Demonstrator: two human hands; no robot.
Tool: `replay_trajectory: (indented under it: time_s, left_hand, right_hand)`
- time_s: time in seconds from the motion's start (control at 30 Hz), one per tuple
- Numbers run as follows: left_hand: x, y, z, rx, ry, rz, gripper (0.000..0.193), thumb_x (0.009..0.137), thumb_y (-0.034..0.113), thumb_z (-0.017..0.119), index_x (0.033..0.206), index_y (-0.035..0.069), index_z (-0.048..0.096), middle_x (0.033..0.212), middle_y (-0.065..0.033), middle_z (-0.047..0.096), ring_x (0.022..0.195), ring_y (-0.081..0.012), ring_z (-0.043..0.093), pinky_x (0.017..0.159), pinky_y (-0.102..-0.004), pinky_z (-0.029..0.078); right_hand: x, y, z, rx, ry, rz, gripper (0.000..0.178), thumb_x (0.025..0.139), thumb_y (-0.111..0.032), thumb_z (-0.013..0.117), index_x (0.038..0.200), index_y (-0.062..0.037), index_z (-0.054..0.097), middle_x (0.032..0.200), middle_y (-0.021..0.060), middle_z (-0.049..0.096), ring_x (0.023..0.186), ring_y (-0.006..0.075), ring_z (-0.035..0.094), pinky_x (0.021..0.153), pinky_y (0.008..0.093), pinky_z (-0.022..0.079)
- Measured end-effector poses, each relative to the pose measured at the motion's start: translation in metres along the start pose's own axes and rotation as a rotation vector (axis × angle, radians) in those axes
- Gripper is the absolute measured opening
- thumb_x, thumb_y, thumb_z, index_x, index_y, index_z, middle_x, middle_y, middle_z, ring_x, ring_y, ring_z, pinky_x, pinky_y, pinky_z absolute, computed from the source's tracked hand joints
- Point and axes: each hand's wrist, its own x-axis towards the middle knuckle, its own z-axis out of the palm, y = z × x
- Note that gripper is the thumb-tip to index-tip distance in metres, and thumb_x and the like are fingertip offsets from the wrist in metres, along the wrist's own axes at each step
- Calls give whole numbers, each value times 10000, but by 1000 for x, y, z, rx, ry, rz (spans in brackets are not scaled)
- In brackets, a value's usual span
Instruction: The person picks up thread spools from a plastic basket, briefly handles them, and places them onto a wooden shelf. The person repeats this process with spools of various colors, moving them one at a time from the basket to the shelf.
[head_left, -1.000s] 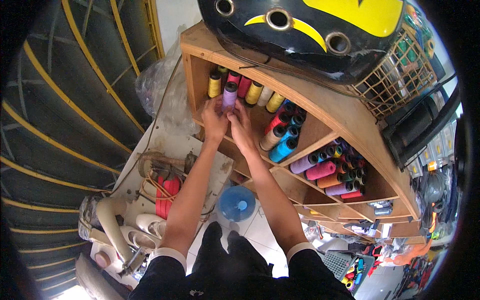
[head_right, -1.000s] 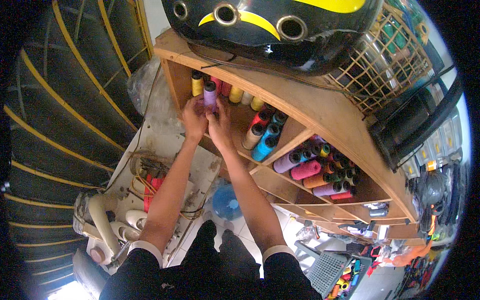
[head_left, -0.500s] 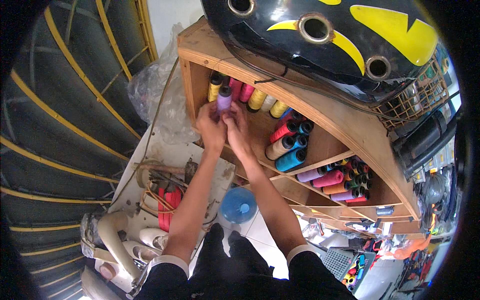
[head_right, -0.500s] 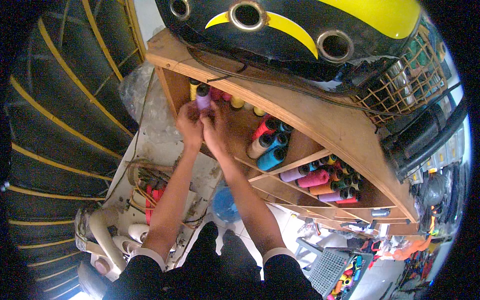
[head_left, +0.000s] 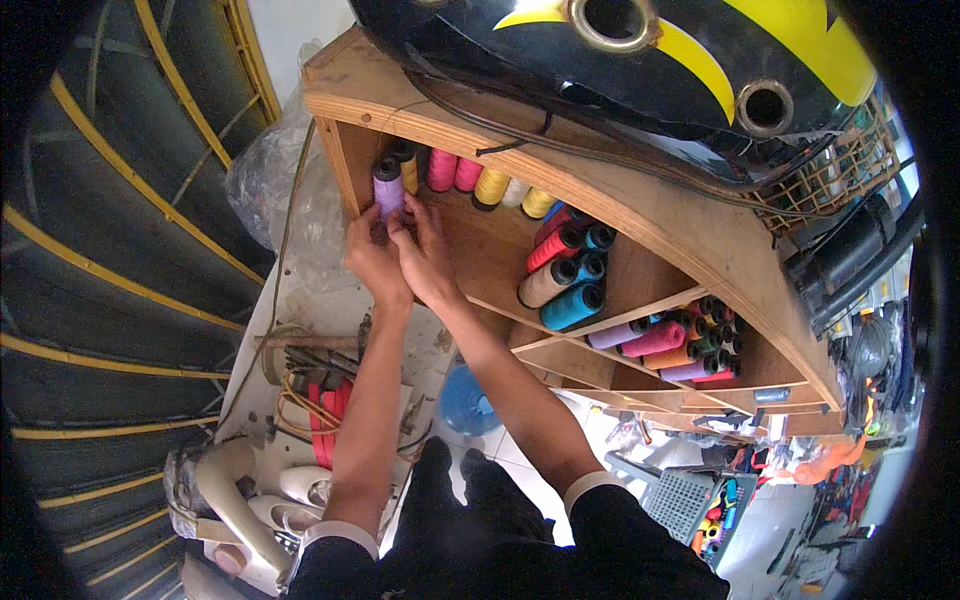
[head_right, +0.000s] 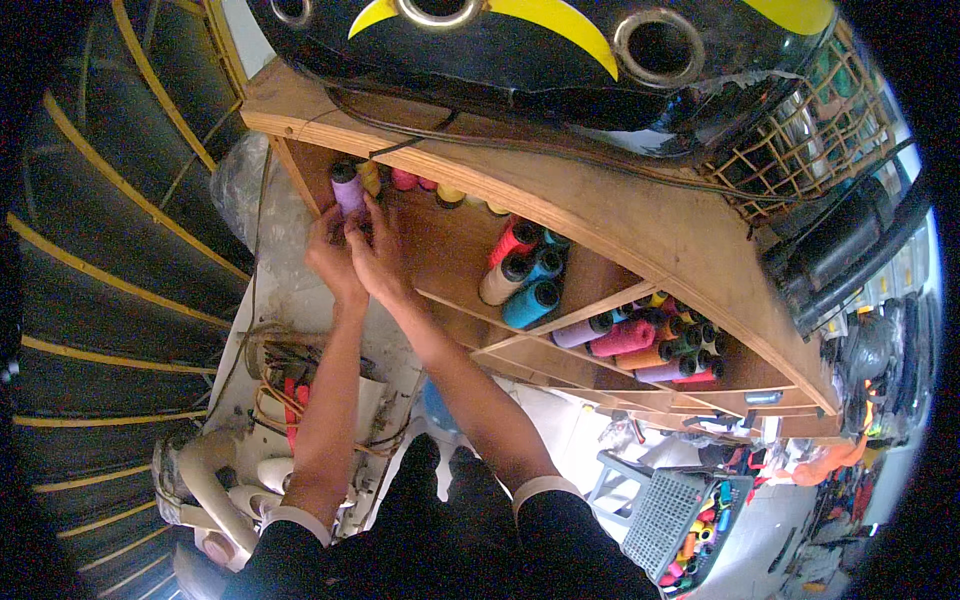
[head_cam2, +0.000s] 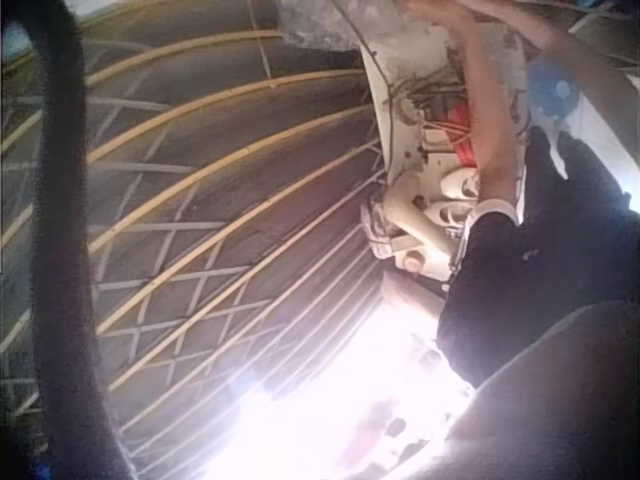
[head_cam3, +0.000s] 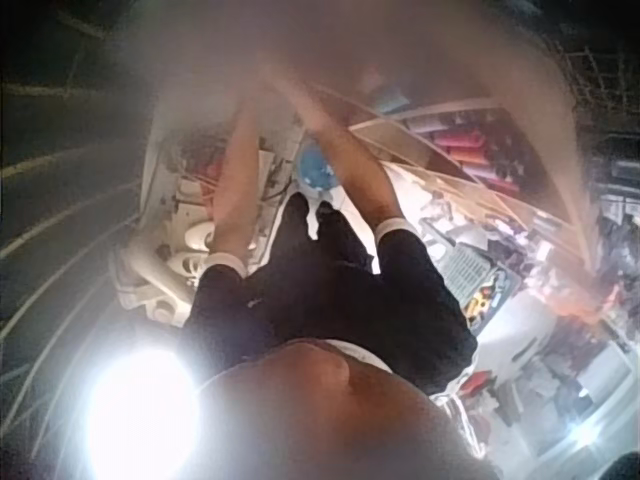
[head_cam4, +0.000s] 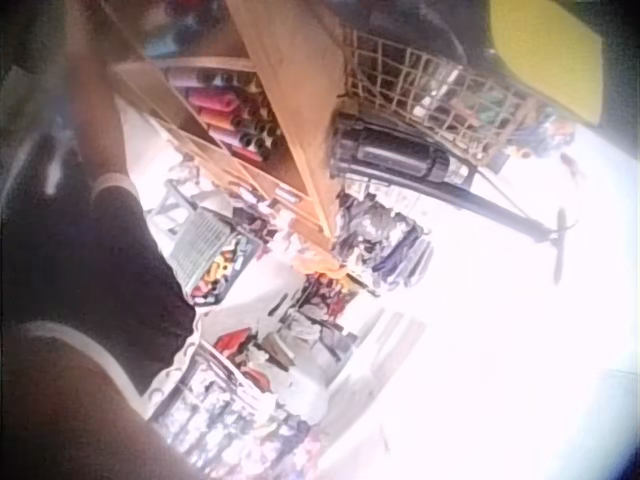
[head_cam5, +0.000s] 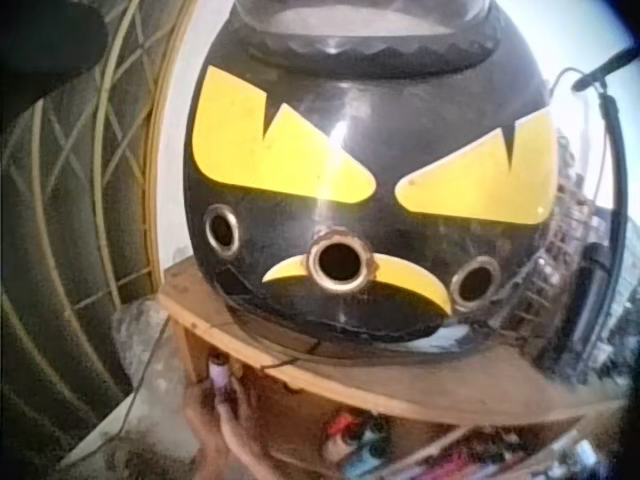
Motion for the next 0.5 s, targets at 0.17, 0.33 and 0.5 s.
replay_trajectory:
  time_s: [0.17, 0.33, 0.5]
  left_hand:
    - [-2, -12, 3, 41, 54, 45, 192, 763, 27, 678, 949, -20, 663, 826, -167, 643, 768, -305, 657, 669, -368, 513]
    - [-5, -11, -2, 110, 62, 80, 160, 769, 67, 683, 907, -11, 660, 829, -161, 642, 731, -308, 644, 638, -373, 498]
    - [-7, -4, -7, 100, 18, 39, 121, 769, 84, 690, 856, 2, 672, 790, -144, 645, 714, -293, 645, 632, -367, 491]
  right_hand:
    - [0, 11, 6, 0, 46, -53, 516, 924, -275, 545, 1350, -16, 413, 1263, 246, 451, 1197, 371, 446, 1021, 443, 349]
    - [-4, 7, 8, -57, 54, -50, 505, 916, -255, 556, 1333, -5, 420, 1227, 245, 470, 1165, 372, 471, 1000, 437, 370]
    - [-6, 10, 12, 41, 108, -43, 486, 885, -220, 590, 1279, 27, 448, 1121, 227, 555, 1068, 366, 546, 950, 424, 417]
